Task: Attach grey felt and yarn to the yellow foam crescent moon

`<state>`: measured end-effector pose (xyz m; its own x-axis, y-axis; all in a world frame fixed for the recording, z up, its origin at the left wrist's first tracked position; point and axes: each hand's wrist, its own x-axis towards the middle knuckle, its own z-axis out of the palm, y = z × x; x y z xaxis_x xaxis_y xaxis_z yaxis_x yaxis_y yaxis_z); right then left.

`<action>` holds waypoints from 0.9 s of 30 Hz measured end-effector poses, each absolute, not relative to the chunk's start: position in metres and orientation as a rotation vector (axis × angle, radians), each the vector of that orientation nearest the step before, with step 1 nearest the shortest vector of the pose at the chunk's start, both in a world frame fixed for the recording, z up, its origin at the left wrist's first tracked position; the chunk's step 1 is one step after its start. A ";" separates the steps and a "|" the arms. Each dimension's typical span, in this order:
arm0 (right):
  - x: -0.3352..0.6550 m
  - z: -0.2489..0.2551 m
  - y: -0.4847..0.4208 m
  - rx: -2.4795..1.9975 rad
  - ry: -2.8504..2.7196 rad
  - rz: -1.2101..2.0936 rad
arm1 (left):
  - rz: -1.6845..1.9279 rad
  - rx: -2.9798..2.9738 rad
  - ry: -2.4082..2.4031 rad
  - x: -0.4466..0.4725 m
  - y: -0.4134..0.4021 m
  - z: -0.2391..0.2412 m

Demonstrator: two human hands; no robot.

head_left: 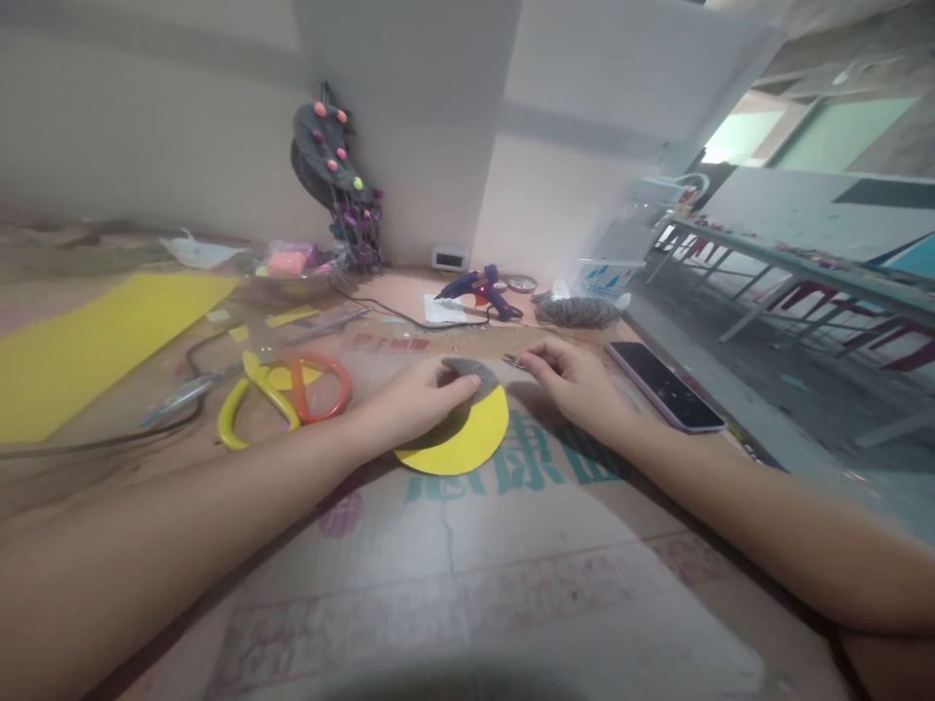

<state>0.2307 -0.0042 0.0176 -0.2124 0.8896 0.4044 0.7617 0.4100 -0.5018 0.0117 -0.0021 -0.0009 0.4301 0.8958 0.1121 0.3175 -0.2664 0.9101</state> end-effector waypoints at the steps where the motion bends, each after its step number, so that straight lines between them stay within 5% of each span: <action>1: 0.231 0.017 -0.004 -1.397 -2.022 0.249 | 0.820 1.801 1.035 0.012 -0.002 -0.001; 27: 0.234 -0.001 0.009 -1.231 -2.032 0.291 | 0.779 1.820 0.944 0.012 -0.005 -0.001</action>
<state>0.2345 0.0089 -0.0015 -0.2745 0.8394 0.4692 0.6741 0.5159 -0.5286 0.0119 -0.0052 -0.0006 0.5072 0.8538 0.1173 0.2766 -0.2903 0.9161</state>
